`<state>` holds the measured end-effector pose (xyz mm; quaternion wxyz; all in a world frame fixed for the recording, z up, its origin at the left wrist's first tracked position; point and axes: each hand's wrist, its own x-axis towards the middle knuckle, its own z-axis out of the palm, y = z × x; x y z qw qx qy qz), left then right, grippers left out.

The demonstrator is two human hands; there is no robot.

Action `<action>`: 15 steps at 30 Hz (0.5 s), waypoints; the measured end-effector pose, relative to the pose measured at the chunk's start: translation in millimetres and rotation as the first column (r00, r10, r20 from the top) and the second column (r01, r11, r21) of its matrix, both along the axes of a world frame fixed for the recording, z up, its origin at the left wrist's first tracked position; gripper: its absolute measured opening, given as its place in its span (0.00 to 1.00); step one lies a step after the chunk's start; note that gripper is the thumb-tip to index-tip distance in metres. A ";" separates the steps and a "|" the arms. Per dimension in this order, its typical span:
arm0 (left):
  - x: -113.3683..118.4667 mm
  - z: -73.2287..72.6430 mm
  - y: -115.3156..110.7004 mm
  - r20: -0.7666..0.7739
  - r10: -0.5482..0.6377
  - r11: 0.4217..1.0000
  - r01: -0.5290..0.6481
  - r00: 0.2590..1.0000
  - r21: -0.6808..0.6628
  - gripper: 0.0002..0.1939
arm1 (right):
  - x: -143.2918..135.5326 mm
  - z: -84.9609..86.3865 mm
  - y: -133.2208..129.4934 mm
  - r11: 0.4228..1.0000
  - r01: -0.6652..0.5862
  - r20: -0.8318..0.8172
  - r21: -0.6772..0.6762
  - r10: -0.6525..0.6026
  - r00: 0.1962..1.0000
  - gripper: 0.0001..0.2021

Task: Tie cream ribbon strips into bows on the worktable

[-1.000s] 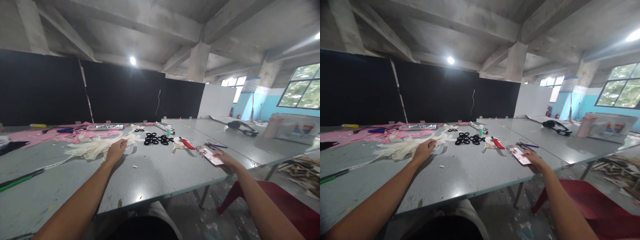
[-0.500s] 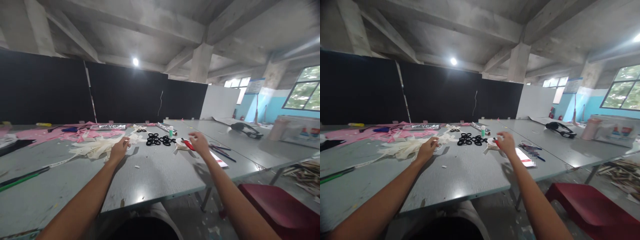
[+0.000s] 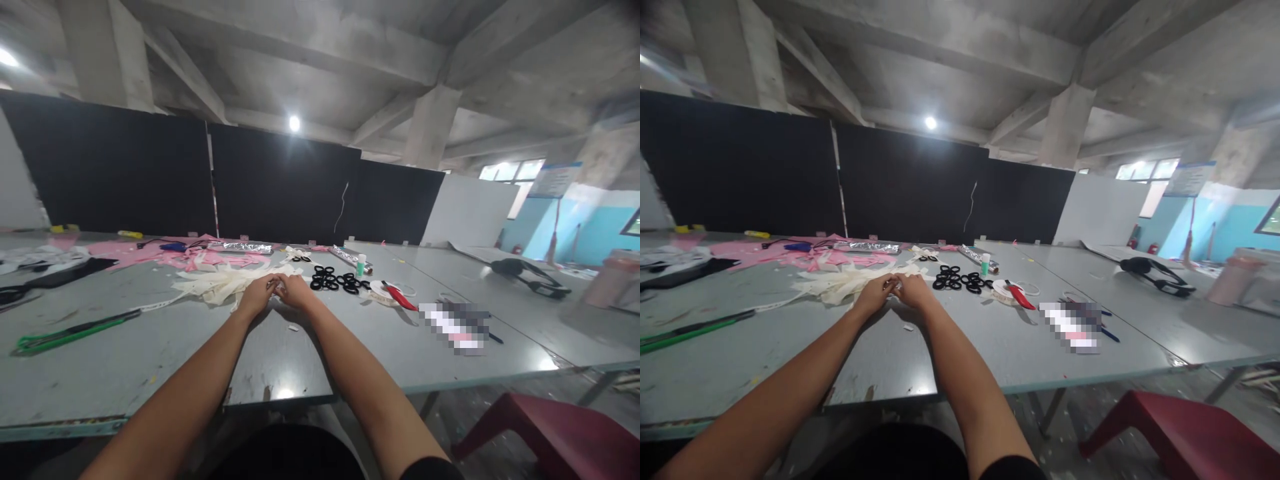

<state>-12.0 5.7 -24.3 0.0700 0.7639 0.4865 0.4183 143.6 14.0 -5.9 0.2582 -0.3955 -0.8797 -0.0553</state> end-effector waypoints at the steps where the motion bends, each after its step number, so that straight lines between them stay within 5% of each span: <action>1: 0.4 0.9 -1.3 -0.001 0.007 1.000 -0.007 1.000 -0.004 0.17 | 3.6 -0.6 -0.2 1.000 0.025 0.010 0.007 -0.025 1.000 0.20; 6: 2.5 3.7 -3.7 -0.003 0.054 0.998 -0.054 0.999 -0.034 0.17 | 21.5 6.2 -3.1 0.989 0.142 0.062 0.039 -0.144 0.988 0.17; 15: -6.3 5.3 1.7 -0.071 0.200 0.978 -0.203 0.977 -0.040 0.17 | 31.3 13.0 -2.5 0.938 0.346 -0.140 -0.030 -0.347 0.927 0.15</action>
